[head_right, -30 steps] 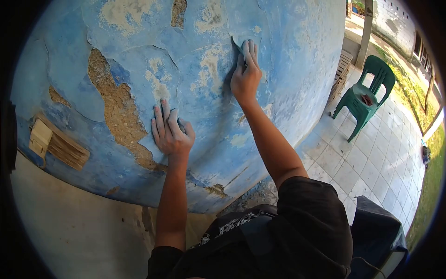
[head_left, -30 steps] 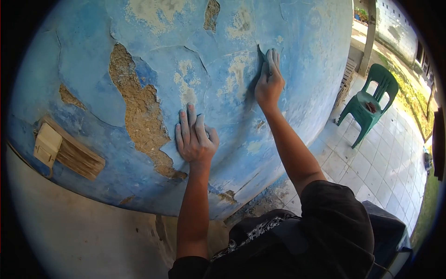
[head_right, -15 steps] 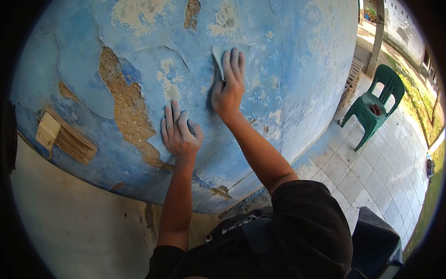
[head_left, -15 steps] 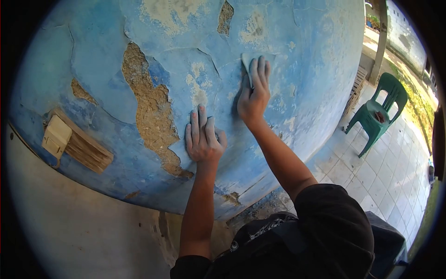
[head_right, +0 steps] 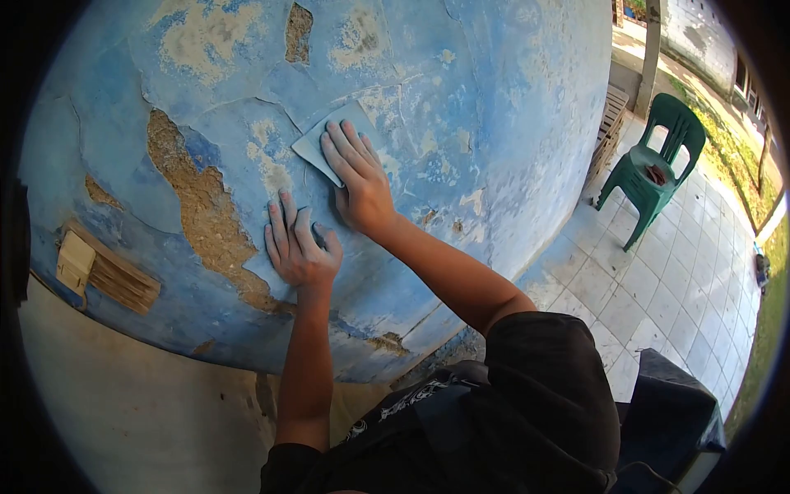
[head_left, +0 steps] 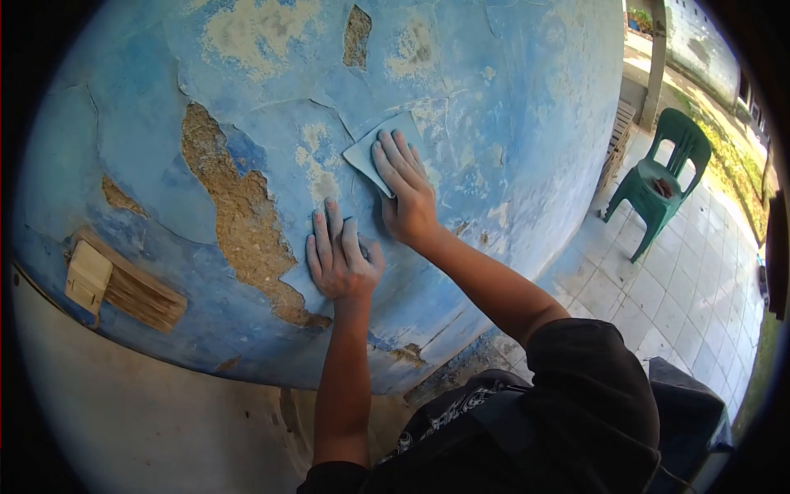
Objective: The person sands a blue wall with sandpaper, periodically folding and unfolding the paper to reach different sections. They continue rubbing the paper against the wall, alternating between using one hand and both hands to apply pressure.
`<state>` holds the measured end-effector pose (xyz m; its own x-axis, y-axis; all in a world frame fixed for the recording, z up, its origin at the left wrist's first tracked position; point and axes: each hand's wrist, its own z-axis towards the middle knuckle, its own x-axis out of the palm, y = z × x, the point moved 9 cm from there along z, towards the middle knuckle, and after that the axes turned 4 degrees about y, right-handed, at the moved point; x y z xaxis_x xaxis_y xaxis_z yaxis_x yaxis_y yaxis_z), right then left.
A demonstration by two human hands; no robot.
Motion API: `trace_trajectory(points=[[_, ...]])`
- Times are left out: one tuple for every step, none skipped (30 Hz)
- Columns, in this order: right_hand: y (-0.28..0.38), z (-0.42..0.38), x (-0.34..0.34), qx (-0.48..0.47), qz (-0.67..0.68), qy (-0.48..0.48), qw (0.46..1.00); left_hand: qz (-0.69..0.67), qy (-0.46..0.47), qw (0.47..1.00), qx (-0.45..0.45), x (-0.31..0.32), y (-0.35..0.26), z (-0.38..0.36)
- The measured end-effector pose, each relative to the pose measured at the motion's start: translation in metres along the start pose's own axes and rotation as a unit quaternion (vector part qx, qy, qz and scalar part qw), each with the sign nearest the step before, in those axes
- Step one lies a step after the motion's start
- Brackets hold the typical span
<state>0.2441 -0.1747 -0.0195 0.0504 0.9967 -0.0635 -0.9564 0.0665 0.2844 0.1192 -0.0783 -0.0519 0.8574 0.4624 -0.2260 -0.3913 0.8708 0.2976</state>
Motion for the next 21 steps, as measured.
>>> trace_trajectory(points=[[0.0, -0.009, 0.001, -0.017, 0.001, 0.037, 0.999, 0.0, 0.004, 1.0, 0.002, -0.002, -0.001, -0.001], [-0.011, -0.009, -0.004, -0.016, 0.0, 0.034, 0.999, 0.007, 0.009, 1.0, -0.001, -0.002, -0.002, 0.0], [-0.032, -0.002, -0.023, 0.013, -0.021, -0.041, 0.999, 0.013, 0.014, 1.0, 0.0, -0.001, -0.002, 0.002], [-0.055, 0.005, -0.043, 0.043, -0.044, -0.117, 0.991, 0.01, 0.012, 1.0, 0.007, -0.001, -0.002, 0.001], [-0.08, 0.015, -0.061, 0.068, -0.06, -0.177, 0.98, 0.016, 0.013, 1.0, 0.009, -0.002, -0.002, 0.0], [-0.094, 0.031, -0.069, 0.108, -0.053, -0.203, 0.972, 0.022, 0.011, 1.0, 0.009, 0.0, -0.003, 0.001], [-0.1, 0.042, -0.078, 0.149, -0.046, -0.223, 0.962, 0.017, 0.006, 1.0, 0.011, 0.0, -0.003, 0.003], [-0.089, 0.046, -0.071, 0.137, -0.042, -0.227, 0.963, 0.019, 0.011, 1.0, 0.008, 0.0, -0.003, 0.002], [-0.07, 0.047, -0.057, 0.125, -0.038, -0.228, 0.965, 0.023, 0.016, 1.0, 0.003, 0.0, -0.003, 0.001], [-0.038, 0.04, -0.038, 0.092, -0.019, -0.181, 0.979, 0.021, 0.017, 1.0, 0.001, 0.0, -0.003, 0.001], [-0.014, 0.025, -0.018, 0.057, -0.012, -0.105, 0.993, 0.023, 0.016, 1.0, -0.001, 0.0, -0.002, 0.002], [0.001, 0.004, -0.005, 0.027, -0.001, -0.049, 0.998, 0.019, 0.02, 1.0, 0.0, -0.001, -0.002, 0.003], [-0.011, -0.008, -0.01, 0.028, 0.001, -0.047, 0.998, 0.015, 0.026, 1.0, 0.0, -0.001, -0.002, 0.002], [-0.019, -0.025, -0.013, -0.015, -0.018, 0.016, 1.0, 0.016, 0.03, 0.999, 0.001, -0.001, -0.003, 0.0], [-0.023, -0.041, -0.013, -0.057, -0.035, 0.076, 0.995, 0.016, 0.024, 1.0, 0.005, -0.002, -0.004, 0.0], [-0.041, -0.042, -0.029, -0.034, -0.061, 0.019, 0.997, 0.018, 0.012, 1.0, 0.006, -0.003, -0.003, 0.002], [-0.059, -0.03, -0.042, -0.018, -0.086, -0.039, 0.995, 0.022, 0.004, 1.0, 0.004, 0.0, -0.001, 0.006], [-0.073, -0.013, -0.058, 0.04, -0.089, -0.093, 0.991, 0.027, -0.005, 1.0, 0.009, 0.001, -0.003, 0.006], [-0.082, 0.005, -0.066, 0.072, -0.071, -0.155, 0.983, 0.031, -0.005, 0.999, 0.013, -0.002, -0.004, 0.002], [-0.079, 0.013, -0.06, 0.087, -0.062, -0.188, 0.976, 0.024, -0.001, 1.0, 0.011, -0.001, -0.004, 0.001], [-0.066, 0.022, -0.051, 0.103, -0.052, -0.221, 0.968, 0.027, 0.003, 1.0, 0.005, -0.002, -0.002, -0.001]])
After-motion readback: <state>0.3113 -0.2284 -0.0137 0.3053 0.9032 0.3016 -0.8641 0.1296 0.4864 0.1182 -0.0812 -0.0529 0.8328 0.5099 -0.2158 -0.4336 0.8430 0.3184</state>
